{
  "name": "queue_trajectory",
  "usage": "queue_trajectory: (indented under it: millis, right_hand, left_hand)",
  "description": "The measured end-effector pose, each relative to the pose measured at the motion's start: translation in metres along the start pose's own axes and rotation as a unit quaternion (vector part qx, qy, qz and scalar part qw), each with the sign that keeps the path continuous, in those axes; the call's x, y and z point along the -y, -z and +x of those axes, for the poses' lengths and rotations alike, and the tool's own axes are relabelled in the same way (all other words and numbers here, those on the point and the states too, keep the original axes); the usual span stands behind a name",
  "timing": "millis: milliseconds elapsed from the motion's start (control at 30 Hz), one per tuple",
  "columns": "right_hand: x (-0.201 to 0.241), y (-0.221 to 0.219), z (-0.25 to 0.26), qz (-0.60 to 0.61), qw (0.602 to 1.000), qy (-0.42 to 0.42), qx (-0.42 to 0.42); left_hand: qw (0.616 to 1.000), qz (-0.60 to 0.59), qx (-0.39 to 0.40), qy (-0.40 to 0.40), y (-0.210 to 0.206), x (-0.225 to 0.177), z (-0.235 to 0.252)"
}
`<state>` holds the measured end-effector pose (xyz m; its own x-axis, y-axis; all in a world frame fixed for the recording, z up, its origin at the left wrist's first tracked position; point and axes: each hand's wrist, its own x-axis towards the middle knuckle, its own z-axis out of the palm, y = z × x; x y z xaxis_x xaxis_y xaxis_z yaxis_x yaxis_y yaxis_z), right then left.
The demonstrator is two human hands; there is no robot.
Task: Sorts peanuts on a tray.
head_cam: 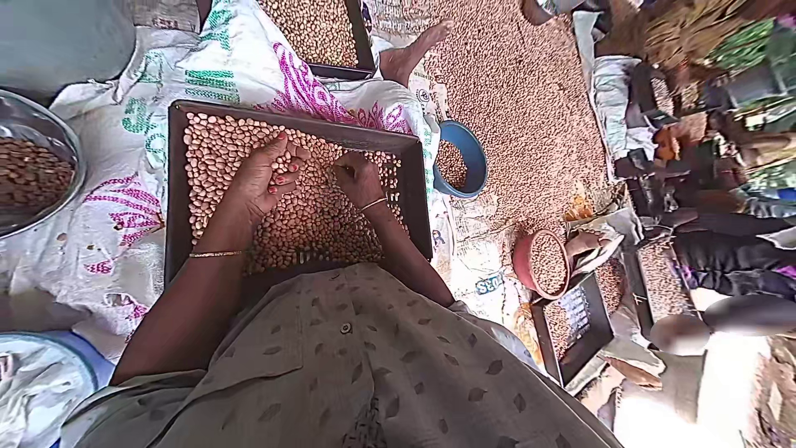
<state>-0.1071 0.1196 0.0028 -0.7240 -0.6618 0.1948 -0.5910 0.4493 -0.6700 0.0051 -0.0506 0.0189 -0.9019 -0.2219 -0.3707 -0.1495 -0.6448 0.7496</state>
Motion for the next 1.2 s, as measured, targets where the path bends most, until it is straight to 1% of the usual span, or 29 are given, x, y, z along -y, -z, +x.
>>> queue_trajectory:
  millis: [67,167,200,267,367,467,567,733,800,833,900,967,1000,1033,1067,1133,1167,1200]
  right_hand:
    - [-0.002,0.007,0.003,0.063,0.998,-0.025,0.006]
    - [-0.008,0.007,0.005,0.066,0.997,-0.041,0.024]
    - [-0.007,0.006,0.004,0.056,0.997,-0.038,0.031]
    - [-0.005,0.000,0.003,0.037,0.998,-0.023,0.038]
    - [-0.002,-0.007,0.002,0.003,0.999,0.006,0.032]
    - [0.001,-0.013,0.002,-0.068,0.997,0.024,0.032]
    - [0.009,-0.020,0.002,-0.154,0.985,0.004,0.071]
    - [0.012,-0.022,0.001,-0.184,0.979,-0.008,0.086]
    - [0.004,-0.020,0.001,-0.152,0.987,0.005,0.042]
    - [0.000,-0.018,0.002,-0.113,0.994,0.010,0.011]
    - [0.000,-0.010,0.004,0.012,1.000,-0.003,-0.023]
    - [0.011,-0.002,0.002,0.176,0.984,-0.007,-0.018]
    - [0.020,0.000,0.001,0.237,0.971,0.020,-0.015]
    - [0.029,0.002,0.000,0.272,0.961,0.048,-0.012]
    - [0.036,0.002,0.000,0.287,0.955,0.071,-0.015]
    - [0.039,-0.002,0.003,0.274,0.957,0.078,-0.056]
    - [0.036,-0.006,0.006,0.250,0.963,0.069,-0.073]
    - [0.032,-0.009,0.007,0.215,0.972,0.062,-0.068]
  left_hand:
    - [1.000,0.021,-0.004,0.011,-0.003,0.000,0.000]
    - [0.999,-0.006,0.022,-0.030,0.000,0.002,0.000]
    - [0.998,-0.022,0.027,-0.045,0.002,0.002,0.001]
    - [0.997,-0.045,0.011,-0.065,0.005,-0.001,0.001]
    - [0.996,-0.059,-0.016,-0.072,0.005,-0.003,0.000]
    - [0.995,-0.055,-0.009,-0.078,0.006,-0.002,0.001]
    - [0.995,-0.053,-0.002,-0.080,0.006,-0.002,0.001]
    - [0.996,-0.061,0.015,-0.067,0.005,-0.003,-0.001]
    - [0.997,-0.048,0.022,-0.055,0.004,-0.004,-0.001]
    - [0.998,-0.032,0.024,-0.048,0.004,-0.004,-0.001]
    - [0.999,0.014,0.023,-0.032,0.002,-0.003,-0.002]
    - [0.998,0.062,0.018,-0.015,0.001,-0.002,-0.003]
    - [0.997,0.078,0.020,-0.006,-0.001,-0.002,-0.003]
    - [0.997,0.080,0.022,0.005,-0.003,-0.002,-0.004]
    - [0.997,0.070,0.021,0.017,-0.004,-0.001,-0.004]
    - [0.999,0.028,0.033,0.027,-0.003,-0.001,-0.004]
    - [0.999,-0.010,0.041,0.012,-0.001,-0.001,-0.003]
    - [0.998,-0.049,0.044,-0.005,0.002,-0.002,-0.001]
